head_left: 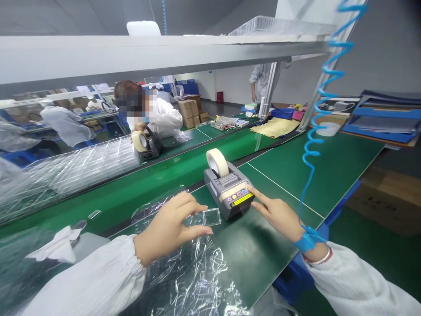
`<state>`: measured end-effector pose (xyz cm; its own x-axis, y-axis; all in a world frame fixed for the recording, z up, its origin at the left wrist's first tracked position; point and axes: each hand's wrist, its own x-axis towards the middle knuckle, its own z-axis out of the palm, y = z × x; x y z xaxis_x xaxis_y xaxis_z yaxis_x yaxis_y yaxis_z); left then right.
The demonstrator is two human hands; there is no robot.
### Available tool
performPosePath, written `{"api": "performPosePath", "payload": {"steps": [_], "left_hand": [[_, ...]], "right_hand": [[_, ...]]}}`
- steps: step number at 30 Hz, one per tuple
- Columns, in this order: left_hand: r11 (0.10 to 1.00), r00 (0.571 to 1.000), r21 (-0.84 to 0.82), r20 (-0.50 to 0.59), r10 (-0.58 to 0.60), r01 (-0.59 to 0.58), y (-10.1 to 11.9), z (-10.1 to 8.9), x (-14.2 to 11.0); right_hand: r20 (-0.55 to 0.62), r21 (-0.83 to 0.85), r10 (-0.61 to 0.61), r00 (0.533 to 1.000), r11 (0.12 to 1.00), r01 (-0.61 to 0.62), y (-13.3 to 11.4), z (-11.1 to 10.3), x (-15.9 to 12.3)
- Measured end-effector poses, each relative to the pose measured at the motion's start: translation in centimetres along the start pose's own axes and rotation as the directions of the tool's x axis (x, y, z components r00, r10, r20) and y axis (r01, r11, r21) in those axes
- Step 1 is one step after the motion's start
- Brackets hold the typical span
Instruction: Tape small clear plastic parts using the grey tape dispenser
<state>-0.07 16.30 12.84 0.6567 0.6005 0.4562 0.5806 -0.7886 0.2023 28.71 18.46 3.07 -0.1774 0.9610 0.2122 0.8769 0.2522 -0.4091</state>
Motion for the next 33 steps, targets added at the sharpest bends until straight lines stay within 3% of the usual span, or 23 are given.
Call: {"api": "performPosePath", "payload": {"steps": [4,6,10,14,20,28,33], "left_hand": [[1.0,1.0,-0.024,0.002,-0.001,0.001,-0.1,0.5,-0.3],[1.0,1.0,-0.025,0.015,0.012,-0.012,-0.2,0.7,-0.5],[1.0,1.0,-0.007,0.008,0.026,-0.026,-0.3,1.0,-1.0],[0.999,0.999,0.007,-0.016,0.038,-0.038,-0.4,1.3,-1.2],[0.999,0.999,0.021,-0.027,0.042,-0.041,-0.4,2.2,-1.1],[0.993,0.989,0.052,-0.104,0.107,-0.102,-0.1,3.5,-1.0],[0.99,0.983,0.074,-0.129,0.128,-0.119,0.1,3.5,-0.9]], "right_hand": [[-0.048,0.348,0.113,0.992,0.933,-0.09,0.3,-0.1,-0.5],[0.033,0.525,0.169,0.985,0.836,-0.161,0.6,0.8,-0.5],[0.246,0.774,0.14,0.959,0.567,-0.282,1.0,3.2,0.1],[0.276,0.828,0.113,0.954,0.477,-0.296,0.9,4.2,0.8],[0.285,0.873,0.114,0.952,0.38,-0.306,0.0,3.1,-0.1],[0.294,0.953,0.113,0.949,0.041,-0.3,-6.6,-0.4,-2.9],[0.294,0.952,0.086,0.952,0.058,-0.299,-9.4,-0.5,-2.9]]}}
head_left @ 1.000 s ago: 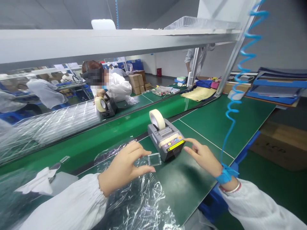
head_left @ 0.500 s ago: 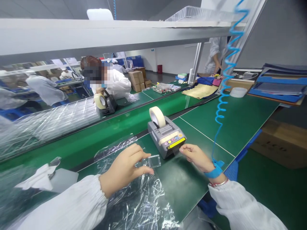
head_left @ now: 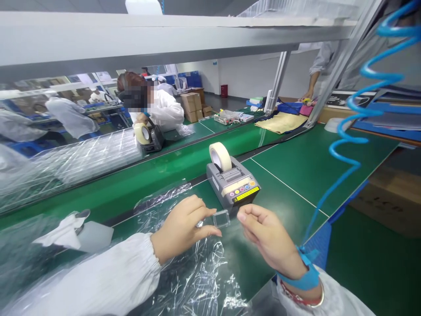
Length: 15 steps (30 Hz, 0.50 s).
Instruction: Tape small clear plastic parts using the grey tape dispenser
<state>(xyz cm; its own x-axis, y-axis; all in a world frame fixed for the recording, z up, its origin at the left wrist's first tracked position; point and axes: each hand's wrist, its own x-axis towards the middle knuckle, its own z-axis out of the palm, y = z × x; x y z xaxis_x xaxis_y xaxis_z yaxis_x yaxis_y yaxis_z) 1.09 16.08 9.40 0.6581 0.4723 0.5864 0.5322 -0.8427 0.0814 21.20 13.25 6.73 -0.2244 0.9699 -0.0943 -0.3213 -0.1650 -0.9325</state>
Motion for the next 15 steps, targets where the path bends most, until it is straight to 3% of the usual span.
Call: {"api": "performPosePath", "payload": {"steps": [7,15], "left_hand": [[1.0,1.0,0.011,0.005,0.0,0.0,0.0,-0.1,-0.2],[1.0,1.0,0.012,0.007,-0.002,0.002,0.2,-0.3,-0.2]], "right_hand": [[-0.008,-0.044,-0.013,1.0,0.999,0.013,1.5,1.1,0.4],[-0.099,-0.317,-0.125,0.987,0.944,0.087,1.4,1.3,0.2]]}}
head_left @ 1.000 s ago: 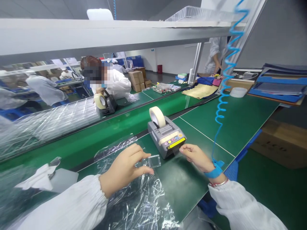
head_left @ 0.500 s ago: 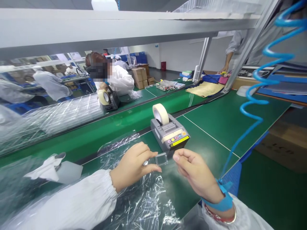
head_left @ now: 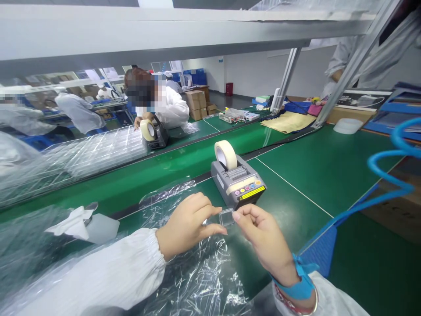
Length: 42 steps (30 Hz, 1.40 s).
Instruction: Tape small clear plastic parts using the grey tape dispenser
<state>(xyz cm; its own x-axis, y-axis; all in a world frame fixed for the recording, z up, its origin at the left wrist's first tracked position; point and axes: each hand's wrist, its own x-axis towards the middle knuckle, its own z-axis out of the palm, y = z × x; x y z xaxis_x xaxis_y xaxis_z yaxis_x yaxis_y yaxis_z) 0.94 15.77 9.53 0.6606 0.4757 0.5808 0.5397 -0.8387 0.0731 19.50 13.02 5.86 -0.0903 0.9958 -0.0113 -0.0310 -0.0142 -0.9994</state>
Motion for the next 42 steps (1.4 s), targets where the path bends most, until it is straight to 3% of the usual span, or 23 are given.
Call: {"api": "performPosePath", "payload": {"steps": [9,11,13,17,25,28,31,34,37,40,42], "left_hand": [[1.0,1.0,0.014,0.017,0.02,-0.02,0.1,0.0,0.1],[1.0,1.0,0.014,0.018,0.026,-0.026,0.1,-0.1,0.1],[0.999,0.999,0.019,0.025,0.035,-0.035,0.2,-0.3,0.2],[0.998,0.998,0.037,0.055,0.039,-0.041,0.3,-0.6,0.2],[0.984,0.987,0.17,0.154,0.034,-0.061,0.1,-2.1,1.0],[0.961,0.962,0.249,0.267,0.048,-0.117,0.4,-2.8,1.7],[0.955,0.928,0.277,0.371,-0.001,-0.11,-0.2,-2.9,2.6],[0.939,0.846,0.341,0.487,-0.215,0.043,-3.5,-2.5,3.3],[0.821,0.702,0.504,0.481,-0.525,0.268,-9.5,-2.3,2.8],[0.634,0.529,0.635,0.386,-0.756,0.441,-15.0,-2.7,0.5],[0.509,0.397,0.673,0.332,-0.856,0.536,-17.0,-3.1,-1.4]], "right_hand": [[-0.154,-0.157,-0.136,0.979,0.981,0.111,0.4,-0.4,-0.5],[-0.082,-0.281,-0.238,0.968,0.937,0.207,0.1,-0.9,-0.8],[0.073,-0.429,-0.317,0.946,0.846,0.317,-0.5,-1.5,-0.9],[0.269,-0.607,-0.379,0.886,0.648,0.461,-1.5,-2.1,-0.2],[0.48,-0.676,-0.558,0.677,0.257,0.691,-1.2,-2.5,1.6],[0.521,-0.682,-0.549,0.654,0.193,0.706,-1.4,-2.1,2.3],[0.542,-0.686,-0.497,0.678,0.205,0.698,-1.7,-1.4,3.6],[0.501,-0.715,-0.413,0.761,0.298,0.633,-1.9,-0.2,5.0],[0.489,-0.743,-0.288,0.823,0.357,0.566,-1.3,1.5,6.1],[0.602,-0.711,-0.178,0.779,0.324,0.624,0.5,3.9,6.8],[0.666,-0.684,-0.126,0.736,0.29,0.669,2.1,5.5,7.4]]}}
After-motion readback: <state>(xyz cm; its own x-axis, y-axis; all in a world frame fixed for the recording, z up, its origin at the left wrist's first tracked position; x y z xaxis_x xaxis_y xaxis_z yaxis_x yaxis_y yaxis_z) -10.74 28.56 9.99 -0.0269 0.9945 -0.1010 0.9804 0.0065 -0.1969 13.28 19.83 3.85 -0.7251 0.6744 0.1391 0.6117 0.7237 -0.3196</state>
